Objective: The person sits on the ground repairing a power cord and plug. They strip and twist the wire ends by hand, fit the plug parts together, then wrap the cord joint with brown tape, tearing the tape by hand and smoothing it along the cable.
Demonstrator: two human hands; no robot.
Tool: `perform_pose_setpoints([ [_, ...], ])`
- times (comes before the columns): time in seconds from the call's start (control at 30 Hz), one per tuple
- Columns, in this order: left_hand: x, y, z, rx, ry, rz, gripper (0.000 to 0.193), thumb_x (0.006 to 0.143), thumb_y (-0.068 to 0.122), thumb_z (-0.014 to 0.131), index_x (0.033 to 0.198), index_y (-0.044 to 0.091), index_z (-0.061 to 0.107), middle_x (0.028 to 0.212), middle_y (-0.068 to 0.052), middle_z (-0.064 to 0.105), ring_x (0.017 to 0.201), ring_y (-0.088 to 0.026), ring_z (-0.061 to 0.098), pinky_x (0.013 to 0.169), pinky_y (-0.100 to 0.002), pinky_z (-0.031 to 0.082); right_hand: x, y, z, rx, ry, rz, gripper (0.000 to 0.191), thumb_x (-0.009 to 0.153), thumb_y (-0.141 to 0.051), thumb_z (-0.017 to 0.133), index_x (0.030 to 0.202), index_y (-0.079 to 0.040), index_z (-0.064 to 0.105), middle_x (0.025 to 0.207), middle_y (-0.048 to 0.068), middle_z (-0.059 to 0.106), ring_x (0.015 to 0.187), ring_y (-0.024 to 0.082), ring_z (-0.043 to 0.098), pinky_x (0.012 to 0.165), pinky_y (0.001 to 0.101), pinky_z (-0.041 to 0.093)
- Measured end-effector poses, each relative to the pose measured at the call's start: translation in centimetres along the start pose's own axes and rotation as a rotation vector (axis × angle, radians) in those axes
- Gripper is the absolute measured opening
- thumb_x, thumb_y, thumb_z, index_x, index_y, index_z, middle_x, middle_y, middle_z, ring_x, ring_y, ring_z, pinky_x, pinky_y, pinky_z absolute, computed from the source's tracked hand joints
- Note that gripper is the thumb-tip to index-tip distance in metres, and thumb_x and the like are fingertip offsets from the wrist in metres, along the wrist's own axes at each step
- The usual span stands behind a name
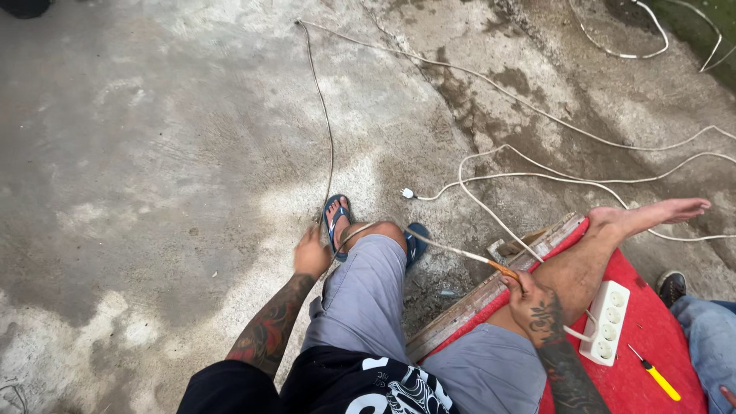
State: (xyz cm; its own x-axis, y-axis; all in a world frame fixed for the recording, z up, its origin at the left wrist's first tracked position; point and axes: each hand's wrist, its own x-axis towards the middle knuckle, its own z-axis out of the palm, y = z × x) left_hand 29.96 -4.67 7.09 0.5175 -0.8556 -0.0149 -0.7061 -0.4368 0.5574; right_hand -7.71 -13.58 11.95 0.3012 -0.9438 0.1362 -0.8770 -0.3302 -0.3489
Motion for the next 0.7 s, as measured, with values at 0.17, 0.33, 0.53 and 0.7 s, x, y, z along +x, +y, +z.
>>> perform_pose_setpoints([
  [0.17,-6.4,-7.5,-2.7,0.147,-0.422,-0.367,0.064,0.089,0.034,0.064,0.149,0.016,0.048,0.157,-0.01,0.045,0.134,-0.032,0.055,0.109,-0.049,0.046,0.4,1.5,-5.2,-0.017,-0.089,-0.274,0.017,0.092,-0.028,0.066,0.101,-0.015,0.071,0.081,0.012,0.073,0.071,0.033,0.071,0.063,0.0457,0.054],
  [0.33,-9.9,-10.5,-4.0,0.25,-0.664,-0.455,0.067,0.09,0.044,0.071,0.147,0.016,0.051,0.152,-0.014,0.05,0.136,-0.033,0.056,0.11,-0.047,0.048,-2.9,-6.4,-18.8,-0.073,0.155,-0.45,0.019,0.088,-0.031,0.068,0.099,-0.017,0.072,0.078,0.011,0.07,0.074,0.035,0.068,0.07,0.0506,0.051],
  [0.53,-6.4,-4.7,-5.8,-0.302,-0.023,0.173,0.079,0.079,0.034,0.079,0.143,0.001,0.049,0.139,-0.025,0.059,0.13,-0.042,0.055,0.108,-0.045,0.046,4.3,-19.3,-16.2,-0.619,-0.152,-0.742,0.02,0.083,-0.035,0.07,0.096,-0.019,0.072,0.074,0.01,0.067,0.077,0.037,0.064,0.078,0.0564,0.046],
  [0.7,-3.8,7.3,-8.8,-0.489,0.102,0.591,0.113,0.072,0.032,0.088,0.156,-0.004,0.021,0.146,-0.03,0.048,0.132,-0.048,0.048,0.11,-0.05,0.035,4.9,-23.0,-20.1,-0.418,-0.238,-0.611,0.026,0.09,-0.038,0.068,0.097,-0.013,0.069,0.076,0.013,0.066,0.077,0.036,0.066,0.079,0.0543,0.05],
])
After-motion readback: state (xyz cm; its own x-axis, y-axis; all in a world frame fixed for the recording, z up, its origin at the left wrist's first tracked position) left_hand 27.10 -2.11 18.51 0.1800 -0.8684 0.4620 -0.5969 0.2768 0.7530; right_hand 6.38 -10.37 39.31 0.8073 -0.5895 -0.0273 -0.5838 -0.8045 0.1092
